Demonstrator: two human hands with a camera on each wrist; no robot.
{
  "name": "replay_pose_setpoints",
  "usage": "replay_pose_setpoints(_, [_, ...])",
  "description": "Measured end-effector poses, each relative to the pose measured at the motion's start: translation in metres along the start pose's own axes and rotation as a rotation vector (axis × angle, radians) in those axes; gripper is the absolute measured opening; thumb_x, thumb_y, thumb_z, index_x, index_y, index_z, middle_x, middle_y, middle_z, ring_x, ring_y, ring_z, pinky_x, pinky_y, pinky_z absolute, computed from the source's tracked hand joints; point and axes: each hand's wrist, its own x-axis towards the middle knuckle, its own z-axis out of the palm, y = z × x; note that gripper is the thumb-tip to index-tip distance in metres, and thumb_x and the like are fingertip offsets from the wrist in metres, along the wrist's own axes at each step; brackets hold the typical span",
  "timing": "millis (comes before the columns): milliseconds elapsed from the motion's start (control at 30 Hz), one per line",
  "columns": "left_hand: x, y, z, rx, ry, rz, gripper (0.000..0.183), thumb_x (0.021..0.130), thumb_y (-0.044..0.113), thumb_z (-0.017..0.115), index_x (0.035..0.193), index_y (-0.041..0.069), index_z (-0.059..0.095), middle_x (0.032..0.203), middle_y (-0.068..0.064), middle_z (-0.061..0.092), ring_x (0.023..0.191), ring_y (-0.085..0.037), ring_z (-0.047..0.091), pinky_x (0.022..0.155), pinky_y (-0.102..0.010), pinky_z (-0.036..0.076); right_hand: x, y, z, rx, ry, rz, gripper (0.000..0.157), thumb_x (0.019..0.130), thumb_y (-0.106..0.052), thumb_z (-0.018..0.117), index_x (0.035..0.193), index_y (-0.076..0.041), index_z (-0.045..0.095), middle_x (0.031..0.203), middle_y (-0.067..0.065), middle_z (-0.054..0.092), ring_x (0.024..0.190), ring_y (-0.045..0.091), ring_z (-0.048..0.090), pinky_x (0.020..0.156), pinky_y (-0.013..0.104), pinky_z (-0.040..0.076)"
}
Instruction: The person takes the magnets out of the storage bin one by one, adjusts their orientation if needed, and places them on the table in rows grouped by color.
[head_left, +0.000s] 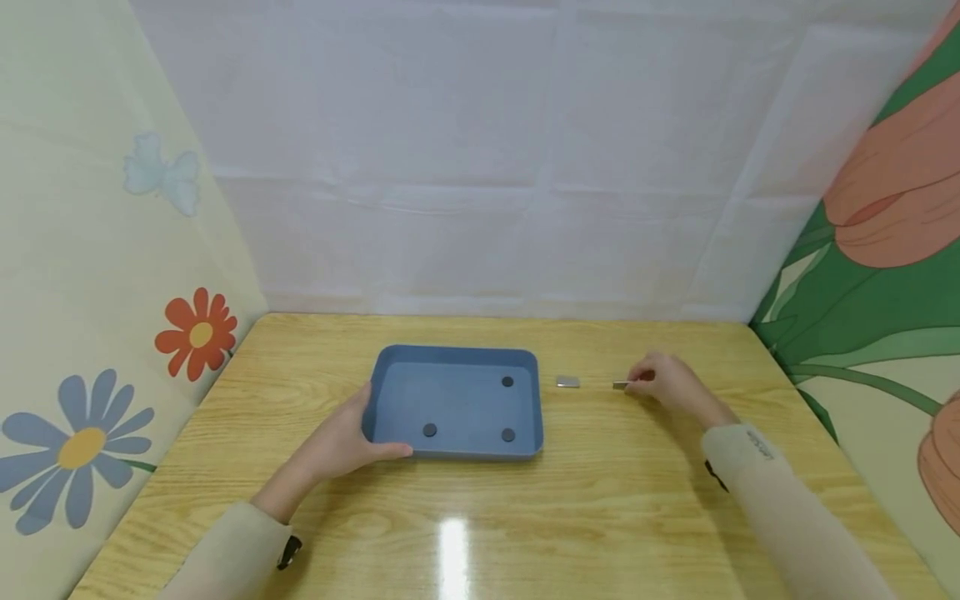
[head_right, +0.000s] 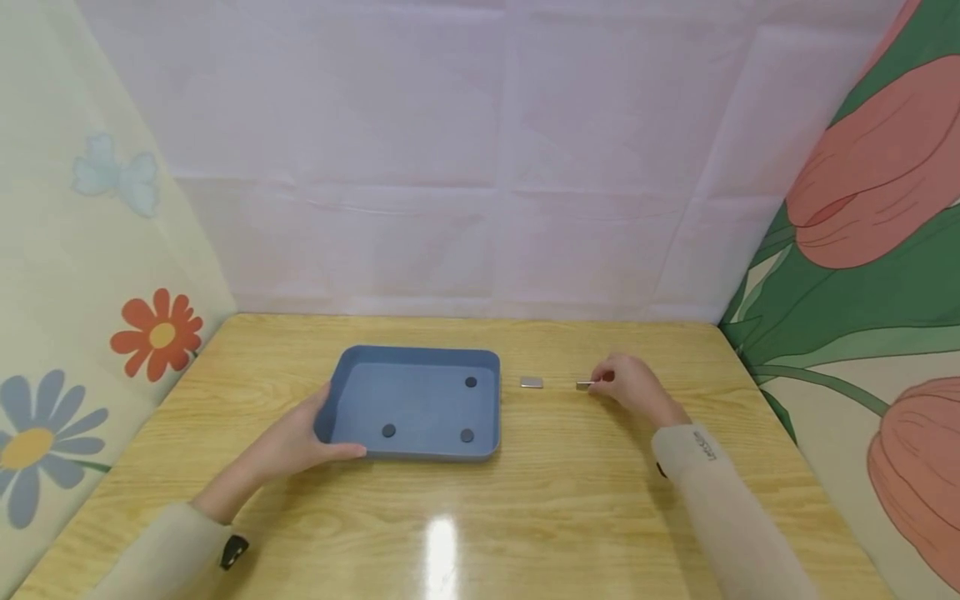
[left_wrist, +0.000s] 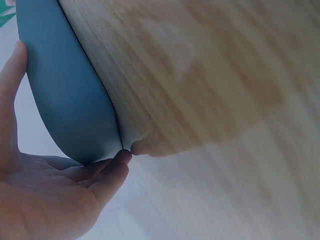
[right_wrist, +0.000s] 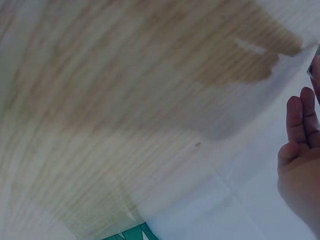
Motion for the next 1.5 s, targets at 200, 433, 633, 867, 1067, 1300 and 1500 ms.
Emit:
replay_pose_setpoints(200, [0.0, 0.0, 0.001, -0.013, 0.005, 0.015, 0.139, 0.076, 0.065, 0.083, 0.162, -0.007, 0.002, 0.169, -0.032, 0.014, 0.153, -0.053, 0.024, 0.121, -0.068, 0.033, -0.001, 0.004, 0.002, 0.001, 0.005, -0.014, 0.016, 0.095, -0.02, 0.075, 0.102, -0.006, 0.079, 0.095, 0.01, 0.069, 0.083, 0.018, 0.059, 0.071, 0.03, 0.049])
replay_pose_setpoints(433, [0.0, 0.0, 0.0, -0.015, 0.008, 0.018, 0.138, 0.077, 0.064, 0.083, 0.162, -0.008, 0.002, 0.169, -0.032, 0.014, 0.153, -0.054, 0.024, 0.12, -0.068, 0.033, 0.002, 0.008, 0.005, -0.016, 0.003, 0.013, 0.024, 0.096, -0.021, 0.074, 0.115, -0.006, 0.077, 0.099, 0.01, 0.07, 0.088, 0.02, 0.061, 0.078, 0.039, 0.054])
replay_pose_setpoints(633, [0.0, 0.001, 0.0, -0.011, 0.01, 0.017, 0.138, 0.077, 0.064, 0.083, 0.162, -0.008, 0.002, 0.169, -0.032, 0.014, 0.153, -0.053, 0.025, 0.12, -0.068, 0.034, 0.002, 0.005, 0.005, -0.022, 0.006, 0.003, 0.023, 0.096, -0.021, 0.074, 0.114, -0.006, 0.078, 0.099, 0.01, 0.07, 0.089, 0.02, 0.062, 0.079, 0.041, 0.055])
replay_pose_setpoints(867, [-0.001, 0.001, 0.0, -0.006, 0.005, 0.009, 0.138, 0.077, 0.064, 0.082, 0.162, -0.009, 0.002, 0.169, -0.033, 0.013, 0.153, -0.054, 0.023, 0.12, -0.067, 0.034, 0.001, 0.006, 0.008, -0.02, 0.015, -0.022, 0.021, 0.095, -0.019, 0.074, 0.112, -0.007, 0.078, 0.098, 0.01, 0.071, 0.087, 0.02, 0.063, 0.079, 0.043, 0.056])
replay_pose_setpoints(1067, [-0.001, 0.001, 0.0, -0.006, 0.006, 0.007, 0.138, 0.077, 0.064, 0.083, 0.162, -0.009, 0.002, 0.169, -0.033, 0.014, 0.153, -0.054, 0.024, 0.12, -0.067, 0.033, 0.001, 0.009, 0.01, -0.017, 0.01, -0.016, 0.023, 0.096, -0.021, 0.074, 0.114, -0.008, 0.078, 0.101, 0.01, 0.071, 0.09, 0.021, 0.064, 0.081, 0.043, 0.057])
replay_pose_setpoints(1300, [-0.001, 0.0, 0.001, -0.011, 0.006, 0.008, 0.138, 0.077, 0.064, 0.083, 0.162, -0.009, 0.002, 0.169, -0.033, 0.014, 0.153, -0.054, 0.025, 0.119, -0.067, 0.035, 0.005, -0.002, 0.002, 0.024, -0.006, 0.049, 0.045, 0.098, -0.029, 0.072, 0.138, -0.009, 0.066, 0.104, 0.009, 0.068, 0.088, 0.021, 0.057, 0.073, 0.032, 0.05])
replay_pose_setpoints(1500, [0.0, 0.0, 0.001, -0.007, 0.009, 0.001, 0.138, 0.077, 0.064, 0.083, 0.162, -0.008, 0.002, 0.169, -0.032, 0.015, 0.153, -0.053, 0.025, 0.119, -0.067, 0.035, 0.015, -0.029, -0.008, -0.012, 0.005, -0.006, 0.045, 0.098, -0.025, 0.071, 0.139, -0.008, 0.065, 0.098, 0.008, 0.069, 0.087, 0.02, 0.059, 0.074, 0.035, 0.05])
